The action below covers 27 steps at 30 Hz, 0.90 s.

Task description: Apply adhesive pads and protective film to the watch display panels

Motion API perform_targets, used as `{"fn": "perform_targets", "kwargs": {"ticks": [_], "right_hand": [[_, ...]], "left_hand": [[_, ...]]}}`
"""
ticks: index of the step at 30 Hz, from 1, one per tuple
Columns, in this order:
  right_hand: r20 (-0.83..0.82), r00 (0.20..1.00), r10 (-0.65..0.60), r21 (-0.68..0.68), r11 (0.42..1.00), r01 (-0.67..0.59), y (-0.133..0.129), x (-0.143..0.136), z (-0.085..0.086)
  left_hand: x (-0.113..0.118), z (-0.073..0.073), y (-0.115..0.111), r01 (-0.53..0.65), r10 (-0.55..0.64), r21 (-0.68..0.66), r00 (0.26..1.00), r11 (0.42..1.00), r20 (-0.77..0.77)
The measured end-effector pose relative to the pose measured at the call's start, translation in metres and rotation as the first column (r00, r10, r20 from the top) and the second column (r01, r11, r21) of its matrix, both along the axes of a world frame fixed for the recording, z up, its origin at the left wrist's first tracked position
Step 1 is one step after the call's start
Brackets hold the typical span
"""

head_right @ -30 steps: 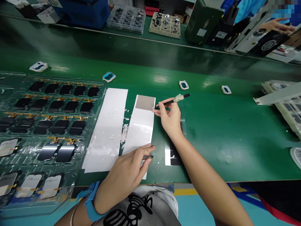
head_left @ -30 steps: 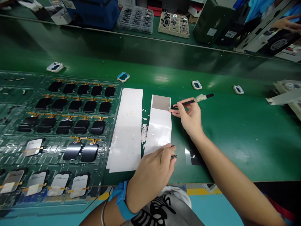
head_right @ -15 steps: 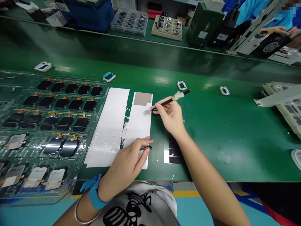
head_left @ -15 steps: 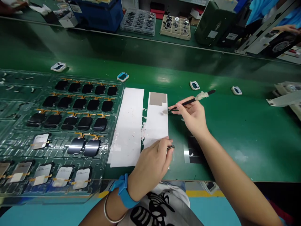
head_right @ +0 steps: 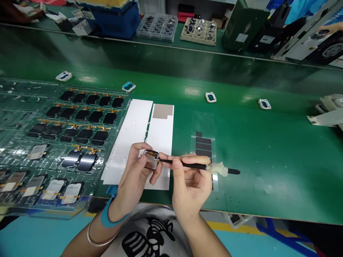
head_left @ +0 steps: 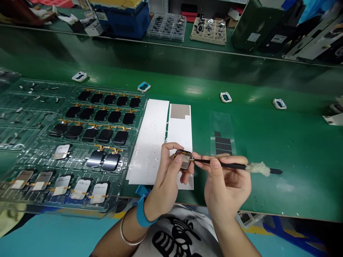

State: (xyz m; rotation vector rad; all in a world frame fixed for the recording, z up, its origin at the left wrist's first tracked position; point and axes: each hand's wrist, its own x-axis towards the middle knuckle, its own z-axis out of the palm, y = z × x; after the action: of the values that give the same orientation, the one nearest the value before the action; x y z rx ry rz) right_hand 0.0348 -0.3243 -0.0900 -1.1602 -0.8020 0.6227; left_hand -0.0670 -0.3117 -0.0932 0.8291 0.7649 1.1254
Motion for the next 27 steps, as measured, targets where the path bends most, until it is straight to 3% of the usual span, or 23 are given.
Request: {"fn": "perform_targets", "kwargs": {"ticks": [13,20,23,27], "right_hand": [[-0.048,0.999,0.023,0.003,1.000,-0.023,0.004,0.003,-0.010],[-0.049,0.998,0.031,0.024,0.999,-0.030,-0.003,0.002,-0.008],[0.001,0.999,-0.049,0.042,0.998,0.049,-0.009,0.016,0.003],[0.253,0.961,-0.115,-0.011,0.993,0.121,0.007,0.067,0.017]], "left_hand": [[0.004,-0.008,0.000,-0.012,0.016,0.062,0.998,0.998,-0.068],[0.007,-0.009,0.000,-0.078,0.090,0.078,0.984,0.994,-0.151],[0.005,-0.010,0.001,-0.092,0.106,0.069,0.964,0.993,-0.246],[0.003,-0.011,0.000,0.002,0.027,0.093,0.953,0.996,-0.303]]}}
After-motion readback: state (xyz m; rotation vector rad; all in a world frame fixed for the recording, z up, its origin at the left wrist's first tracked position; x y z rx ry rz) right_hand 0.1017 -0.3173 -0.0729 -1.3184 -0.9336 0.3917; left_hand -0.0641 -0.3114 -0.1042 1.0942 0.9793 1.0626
